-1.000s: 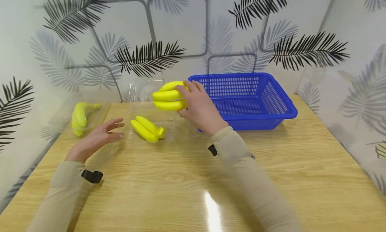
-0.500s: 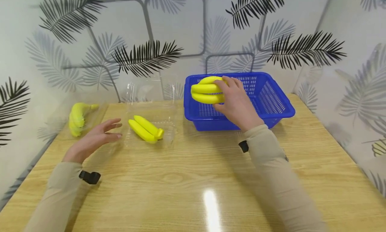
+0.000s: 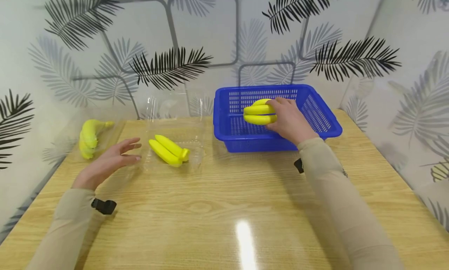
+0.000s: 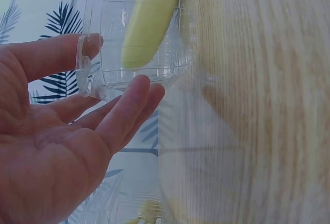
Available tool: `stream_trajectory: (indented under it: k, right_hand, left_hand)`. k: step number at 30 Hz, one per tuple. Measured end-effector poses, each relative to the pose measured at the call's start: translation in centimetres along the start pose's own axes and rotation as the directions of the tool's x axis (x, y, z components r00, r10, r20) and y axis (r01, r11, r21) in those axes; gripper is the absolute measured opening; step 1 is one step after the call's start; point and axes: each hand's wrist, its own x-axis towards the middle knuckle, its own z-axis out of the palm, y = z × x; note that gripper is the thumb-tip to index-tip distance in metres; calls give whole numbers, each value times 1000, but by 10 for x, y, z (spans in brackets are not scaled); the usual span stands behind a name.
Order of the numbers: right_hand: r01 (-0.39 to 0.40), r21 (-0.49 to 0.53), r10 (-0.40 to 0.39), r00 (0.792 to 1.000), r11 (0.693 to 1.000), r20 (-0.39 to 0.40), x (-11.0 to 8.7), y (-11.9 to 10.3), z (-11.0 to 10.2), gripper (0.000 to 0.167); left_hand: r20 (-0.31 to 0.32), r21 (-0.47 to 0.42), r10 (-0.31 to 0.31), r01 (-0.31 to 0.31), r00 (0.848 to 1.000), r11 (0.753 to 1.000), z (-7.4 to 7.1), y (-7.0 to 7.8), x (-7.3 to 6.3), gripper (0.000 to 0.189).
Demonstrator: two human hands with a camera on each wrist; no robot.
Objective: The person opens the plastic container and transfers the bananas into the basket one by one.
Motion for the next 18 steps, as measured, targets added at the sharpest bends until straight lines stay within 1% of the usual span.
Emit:
stream_trajectory:
  k: [7,9,14,18]
  right_hand:
    - [-15,-40,20,991,999,134,13,14,6,65]
    - [-19,-30,23,986,999,164,16,16,7,65]
    - [-42,23,36,977,999,211,23,19,13,64]
    - [-64,34,54,970,997,235,26,20,15,63]
  left_hand:
    - [-3,-10,-8,8,1000,1000,1,-1,-1,74]
    - [-3,-11,-7,6,1000,1000,1,-1,-1,74]
    - [-8,-15,-13,13,1000,1000,0,-1,0,73]
    - [-6,-18,-16,16,1000,1000,0,-2,-1,74]
